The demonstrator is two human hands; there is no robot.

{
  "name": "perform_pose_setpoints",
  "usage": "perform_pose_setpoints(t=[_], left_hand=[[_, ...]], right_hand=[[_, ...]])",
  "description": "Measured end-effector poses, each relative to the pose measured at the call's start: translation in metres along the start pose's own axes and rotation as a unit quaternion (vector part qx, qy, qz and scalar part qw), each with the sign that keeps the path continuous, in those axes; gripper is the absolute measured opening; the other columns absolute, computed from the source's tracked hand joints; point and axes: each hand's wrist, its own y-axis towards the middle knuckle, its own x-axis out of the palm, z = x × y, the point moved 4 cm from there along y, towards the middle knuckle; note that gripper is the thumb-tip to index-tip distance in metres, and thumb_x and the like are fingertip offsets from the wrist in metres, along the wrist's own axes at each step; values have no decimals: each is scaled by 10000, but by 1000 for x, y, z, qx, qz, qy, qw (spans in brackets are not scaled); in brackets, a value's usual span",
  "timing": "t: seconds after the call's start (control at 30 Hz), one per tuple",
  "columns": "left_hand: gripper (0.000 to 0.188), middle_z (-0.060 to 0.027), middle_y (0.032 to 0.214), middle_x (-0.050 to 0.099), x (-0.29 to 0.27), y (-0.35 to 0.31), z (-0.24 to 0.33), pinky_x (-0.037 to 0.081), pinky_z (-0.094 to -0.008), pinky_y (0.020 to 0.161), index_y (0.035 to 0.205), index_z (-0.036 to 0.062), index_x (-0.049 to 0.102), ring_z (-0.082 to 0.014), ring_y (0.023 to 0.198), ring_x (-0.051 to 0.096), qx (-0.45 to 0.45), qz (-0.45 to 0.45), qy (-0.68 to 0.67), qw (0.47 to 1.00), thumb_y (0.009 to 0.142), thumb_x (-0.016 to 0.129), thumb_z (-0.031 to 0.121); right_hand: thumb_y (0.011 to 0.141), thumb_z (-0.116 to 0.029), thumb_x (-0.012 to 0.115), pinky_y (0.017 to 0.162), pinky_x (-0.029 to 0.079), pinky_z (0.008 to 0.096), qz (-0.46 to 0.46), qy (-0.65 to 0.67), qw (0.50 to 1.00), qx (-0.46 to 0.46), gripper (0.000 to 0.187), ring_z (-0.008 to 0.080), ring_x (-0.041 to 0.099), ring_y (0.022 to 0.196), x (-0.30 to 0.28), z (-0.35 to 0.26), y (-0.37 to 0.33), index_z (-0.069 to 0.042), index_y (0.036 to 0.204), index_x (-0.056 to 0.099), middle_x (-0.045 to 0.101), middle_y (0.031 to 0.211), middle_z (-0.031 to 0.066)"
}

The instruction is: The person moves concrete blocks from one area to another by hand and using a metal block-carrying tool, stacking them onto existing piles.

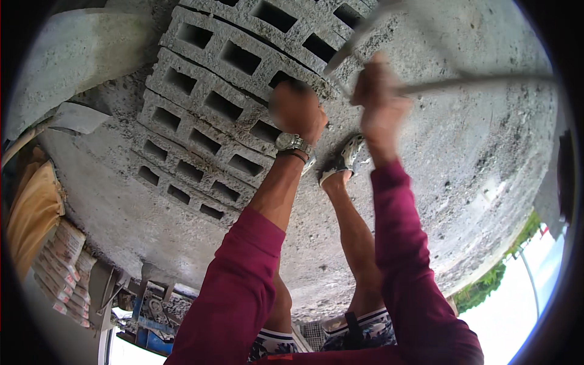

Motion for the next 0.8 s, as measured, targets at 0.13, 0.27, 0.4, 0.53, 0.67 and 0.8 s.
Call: perform_pose_setpoints(t=[0.13,0.27,0.4,0.53,0.67,0.8], left_hand=[[255,-156,687,653,-3,-5,8,342,-394,1023,700,60,656,-278,784,625,33,18,-53,998,639,798,263],[253,-156,693,654,-3,-9,-1,340,-408,1027,702,55,658,-284,779,620,24,18,-43,999,649,794,262],[244,-147,675,653,-4,-4,1,339,-415,1031,687,54,654,-280,772,616,29,8,-5,1000,653,795,251],[300,-166,681,646,3,-2,12,338,-427,1053,697,19,667,-303,786,615,22,2,32,999,660,800,285],[343,-207,699,640,13,1,7,359,-444,1045,680,0,666,-348,817,610,30,3,51,998,638,813,307],[413,-266,815,663,14,2,13,432,-483,940,755,-67,681,-424,862,613,-2,-42,10,999,634,822,303]], right_hand=[[941,-450,598,460,330,263,-34,-149,985,85,479,102,452,469,-6,65,-3,-87,631,569,483,530,-6],[923,-451,622,451,309,260,38,-58,993,93,493,92,431,469,-14,47,-11,-80,608,549,480,533,-4],[945,-418,547,460,294,243,158,60,979,116,486,76,405,474,-64,25,-8,-77,600,521,474,543,2],[922,-434,552,454,309,239,226,87,956,164,502,87,415,454,-118,78,-15,-51,598,553,460,500,8],[916,-412,570,436,299,258,307,107,901,288,493,92,425,437,-125,142,-38,-39,595,580,465,485,2],[936,-425,551,485,317,277,323,138,884,310,522,90,407,496,-123,180,-52,-27,598,569,438,504,-23]])
